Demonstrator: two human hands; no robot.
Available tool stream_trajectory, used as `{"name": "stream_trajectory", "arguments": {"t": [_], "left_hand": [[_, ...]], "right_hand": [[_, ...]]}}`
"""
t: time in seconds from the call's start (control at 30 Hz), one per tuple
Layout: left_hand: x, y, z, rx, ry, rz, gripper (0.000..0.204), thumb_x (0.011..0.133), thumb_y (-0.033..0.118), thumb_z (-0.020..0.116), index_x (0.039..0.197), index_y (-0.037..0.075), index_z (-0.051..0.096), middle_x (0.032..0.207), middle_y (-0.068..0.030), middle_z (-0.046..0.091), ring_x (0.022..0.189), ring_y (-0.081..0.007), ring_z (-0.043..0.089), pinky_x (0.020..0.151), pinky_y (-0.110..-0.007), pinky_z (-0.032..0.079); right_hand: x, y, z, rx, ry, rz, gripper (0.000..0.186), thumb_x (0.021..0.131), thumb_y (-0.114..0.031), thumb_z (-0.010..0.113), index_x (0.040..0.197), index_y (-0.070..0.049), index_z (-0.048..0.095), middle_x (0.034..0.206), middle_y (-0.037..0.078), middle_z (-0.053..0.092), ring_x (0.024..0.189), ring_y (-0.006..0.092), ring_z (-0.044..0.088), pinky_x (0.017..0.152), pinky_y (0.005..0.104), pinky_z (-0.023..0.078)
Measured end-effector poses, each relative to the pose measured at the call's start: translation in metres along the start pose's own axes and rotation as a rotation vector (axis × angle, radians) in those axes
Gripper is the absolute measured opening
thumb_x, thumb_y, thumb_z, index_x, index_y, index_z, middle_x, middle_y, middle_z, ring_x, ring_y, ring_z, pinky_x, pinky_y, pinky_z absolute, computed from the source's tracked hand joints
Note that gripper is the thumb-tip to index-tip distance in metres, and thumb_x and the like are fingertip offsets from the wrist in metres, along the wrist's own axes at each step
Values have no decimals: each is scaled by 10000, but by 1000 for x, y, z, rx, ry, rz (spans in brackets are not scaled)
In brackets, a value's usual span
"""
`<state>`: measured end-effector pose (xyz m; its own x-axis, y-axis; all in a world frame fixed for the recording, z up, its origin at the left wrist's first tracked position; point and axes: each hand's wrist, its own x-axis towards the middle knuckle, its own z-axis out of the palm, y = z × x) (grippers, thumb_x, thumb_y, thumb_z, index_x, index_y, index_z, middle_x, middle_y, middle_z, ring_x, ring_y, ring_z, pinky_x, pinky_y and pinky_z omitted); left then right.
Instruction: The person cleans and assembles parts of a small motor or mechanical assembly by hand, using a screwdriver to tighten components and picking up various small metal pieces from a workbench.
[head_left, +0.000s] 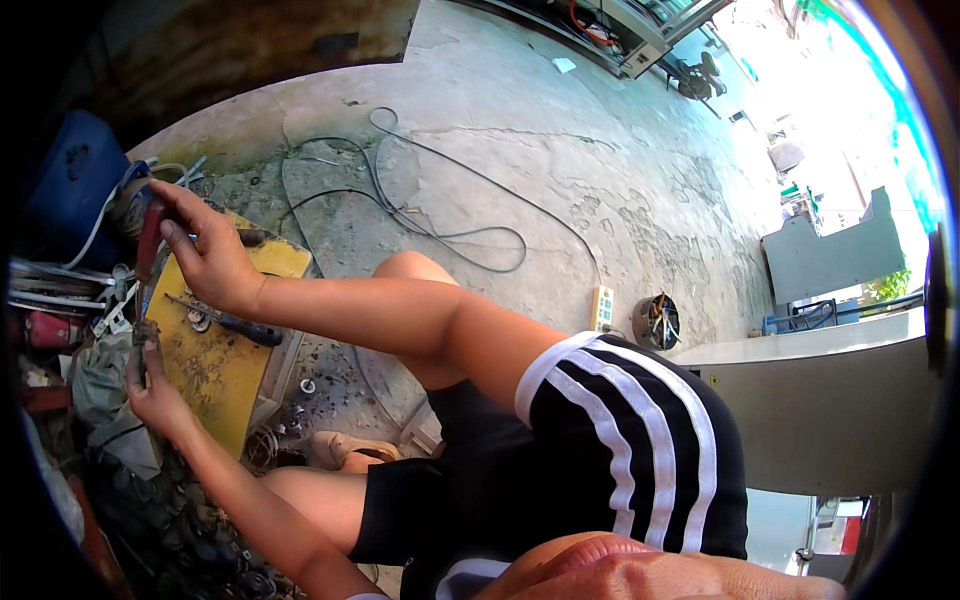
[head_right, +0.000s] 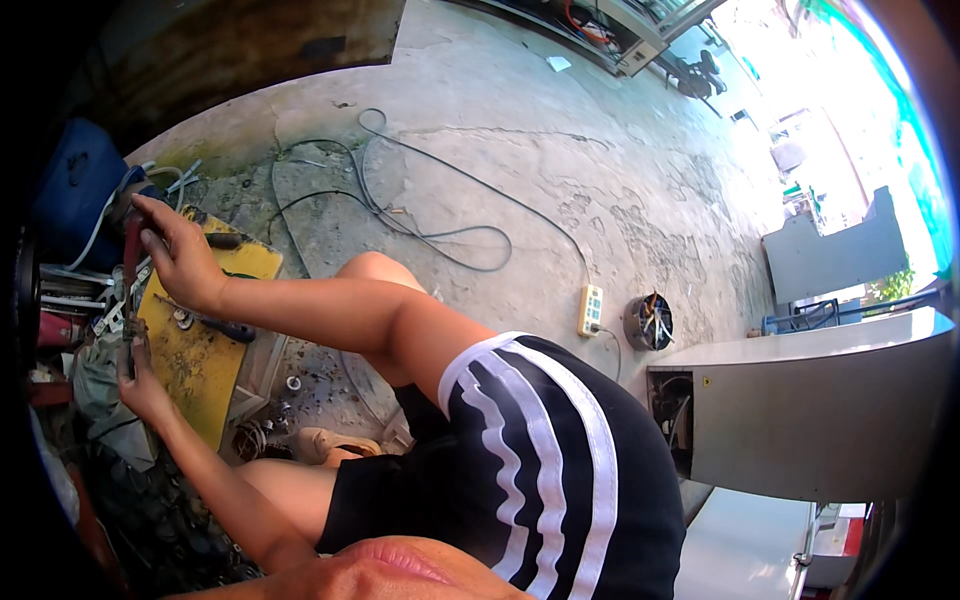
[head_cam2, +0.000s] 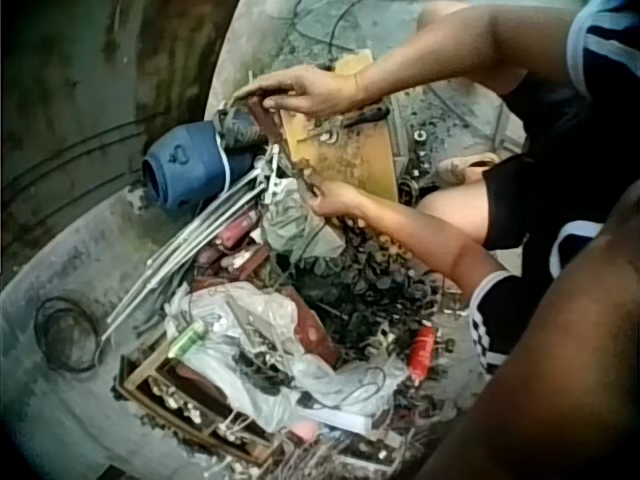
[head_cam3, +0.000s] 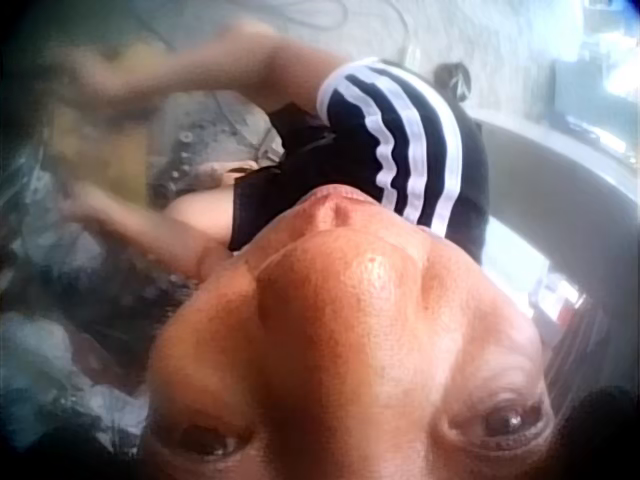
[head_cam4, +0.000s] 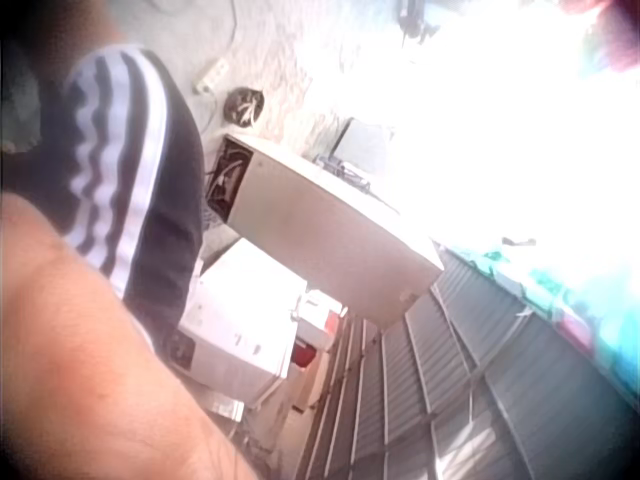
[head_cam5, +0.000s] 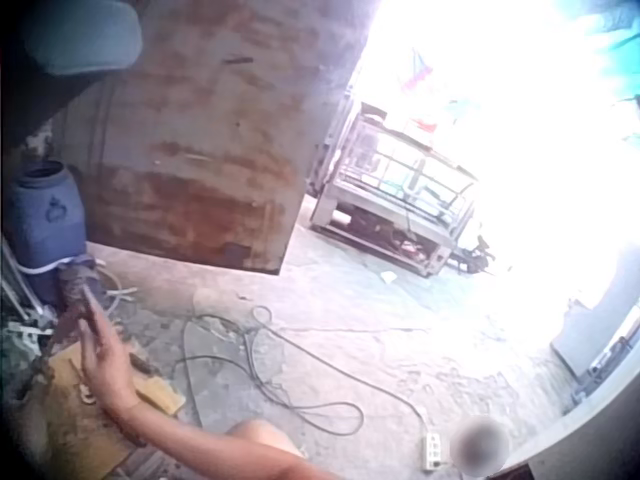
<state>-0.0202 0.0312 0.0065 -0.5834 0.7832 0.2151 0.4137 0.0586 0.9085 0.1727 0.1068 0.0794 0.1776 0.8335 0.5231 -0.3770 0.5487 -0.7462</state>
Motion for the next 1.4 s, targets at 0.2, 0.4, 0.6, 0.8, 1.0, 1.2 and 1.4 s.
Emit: {"name": "stream_trajectory", "arguments": {"t": [0.2, 0.4, 0.6, 0.8, 1.0, 1.2, 1.4], "left_hand": [[-4, 7, 2, 24, 42, 12, 441, 902, 292, 679, 1139, -79, 650, 1084, -164, 696, 950, -237, 644, 878, -323, 476], [2, -4, -1, -2, 40, -7, 462, 896, 303, 683, 1154, -79, 643, 1094, -162, 692, 962, -227, 638, 889, -316, 468], [1, -6, -2, 34, 51, 1, 467, 892, 306, 687, 1154, -78, 643, 1086, -152, 695, 961, -213, 635, 889, -312, 467], [-2, -1, 2, 19, 51, -4, 436, 899, 279, 681, 1143, -81, 646, 1071, -146, 699, 953, -198, 634, 886, -308, 466], [-6, 9, 2, 51, 38, 19, 416, 901, 261, 682, 1135, -82, 648, 1073, -139, 700, 948, -196, 635, 880, -304, 468], [-9, 18, 4, 11, 23, -18, 425, 896, 264, 692, 1137, -83, 646, 1085, -145, 694, 945, -203, 634, 878, -309, 468], [-4, 1, 1, 13, 43, 9, 439, 896, 281, 694, 1137, -82, 645, 1080, -150, 692, 941, -210, 631, 873, -320, 469]], "right_hand": [[2, -13, -15, -249, -149, -7, 462, 876, -29, 629, 1320, 1, 506, 1044, 133, 609, 998, 231, 612, 921, 346, 471], [2, -7, -5, 34, -66, 66, 445, 875, -18, 627, 1307, 10, 520, 997, 129, 607, 915, 249, 605, 883, 365, 472], [3, -11, -13, -293, -129, -26, 420, 896, -29, 603, 1309, 2, 526, 1036, 135, 630, 942, 263, 586, 893, 391, 458], [8, -11, -18, -185, -130, -54, 355, 889, -22, 608, 1243, -11, 589, 1024, 122, 640, 952, 254, 576, 904, 374, 444], [4, -17, -12, -171, -61, -14, 306, 856, -15, 638, 1162, -13, 639, 1005, 76, 647, 950, 217, 555, 885, 351, 440], [6, -13, -17, -171, -77, -84, 325, 844, -20, 646, 1169, -13, 641, 966, 75, 655, 965, 230, 556, 885, 351, 448], [7, -17, -13, -152, -118, -43, 345, 848, -40, 664, 1192, -15, 639, 1007, 87, 673, 966, 225, 575, 909, 352, 445]]}}
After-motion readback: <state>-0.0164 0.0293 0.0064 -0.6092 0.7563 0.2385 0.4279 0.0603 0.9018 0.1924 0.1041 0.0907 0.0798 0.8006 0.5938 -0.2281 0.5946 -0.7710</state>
